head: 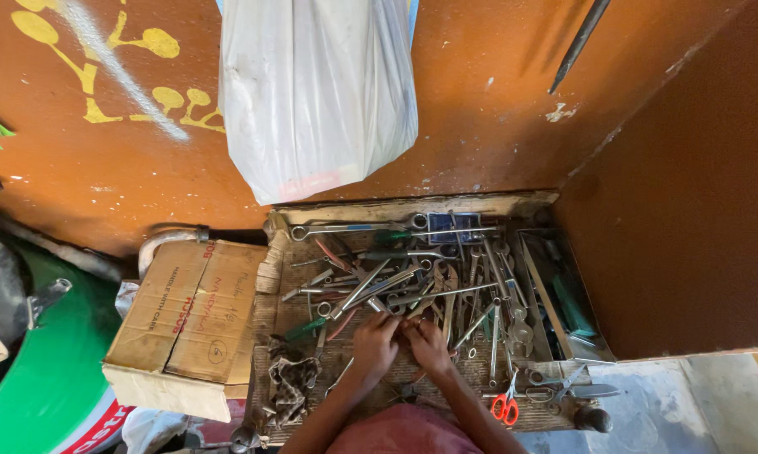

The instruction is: The person sorts through a pile of tools on a workbench, picking up and placing down wrenches, pliers, and screwdrivers. They move items around to separate them and briefly lift a motorcycle headlight before returning to the tools.

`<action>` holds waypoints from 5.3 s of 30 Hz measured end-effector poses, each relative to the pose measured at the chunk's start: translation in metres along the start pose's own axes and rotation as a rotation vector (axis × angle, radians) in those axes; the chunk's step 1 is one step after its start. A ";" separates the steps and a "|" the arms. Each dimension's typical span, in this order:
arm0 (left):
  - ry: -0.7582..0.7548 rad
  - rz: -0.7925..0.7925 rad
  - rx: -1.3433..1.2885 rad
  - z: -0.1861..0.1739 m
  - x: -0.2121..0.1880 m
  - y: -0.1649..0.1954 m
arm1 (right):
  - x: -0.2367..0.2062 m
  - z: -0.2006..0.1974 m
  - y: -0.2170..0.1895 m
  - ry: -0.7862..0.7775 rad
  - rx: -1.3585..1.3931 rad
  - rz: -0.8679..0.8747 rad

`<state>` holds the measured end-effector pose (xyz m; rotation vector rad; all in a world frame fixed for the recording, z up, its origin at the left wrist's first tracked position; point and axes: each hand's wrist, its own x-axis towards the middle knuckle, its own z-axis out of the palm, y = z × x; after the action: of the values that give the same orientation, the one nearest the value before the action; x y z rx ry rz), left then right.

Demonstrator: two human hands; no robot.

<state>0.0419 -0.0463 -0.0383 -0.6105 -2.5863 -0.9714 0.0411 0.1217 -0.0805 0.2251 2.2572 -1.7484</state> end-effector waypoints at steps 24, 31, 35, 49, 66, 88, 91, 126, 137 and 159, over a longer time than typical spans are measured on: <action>0.043 -0.248 -0.359 0.002 -0.001 -0.033 | -0.003 0.012 -0.022 -0.134 -0.092 -0.146; -0.050 -0.872 -1.145 0.008 -0.014 -0.020 | -0.016 -0.001 -0.040 -0.133 -0.082 0.137; -0.108 -0.692 -0.946 0.006 -0.020 -0.019 | -0.025 -0.006 -0.058 -0.205 -0.139 0.229; 0.092 -0.845 -0.649 -0.077 -0.030 -0.093 | -0.021 0.004 -0.045 -0.304 -0.231 0.094; 0.496 -1.261 -0.812 -0.153 -0.052 -0.160 | 0.142 -0.094 -0.081 0.071 -0.434 0.041; 0.268 -1.248 0.068 -0.072 -0.085 -0.175 | 0.251 -0.185 -0.079 0.468 -0.753 0.379; 0.282 -1.288 0.041 -0.076 -0.081 -0.175 | 0.245 -0.188 -0.077 0.495 -0.684 0.422; 0.474 -1.189 -0.159 -0.077 -0.082 -0.167 | 0.192 -0.334 -0.105 0.305 -1.367 -0.314; 0.451 -1.280 -0.108 -0.076 -0.083 -0.169 | 0.228 -0.294 -0.107 0.195 -1.515 -0.212; 0.347 -1.300 -0.006 -0.087 -0.073 -0.165 | 0.237 -0.171 -0.088 0.195 -1.319 0.006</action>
<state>0.0353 -0.2373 -0.0965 1.3026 -2.4448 -1.1960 -0.2305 0.2536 -0.0329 0.0997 2.9649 0.0293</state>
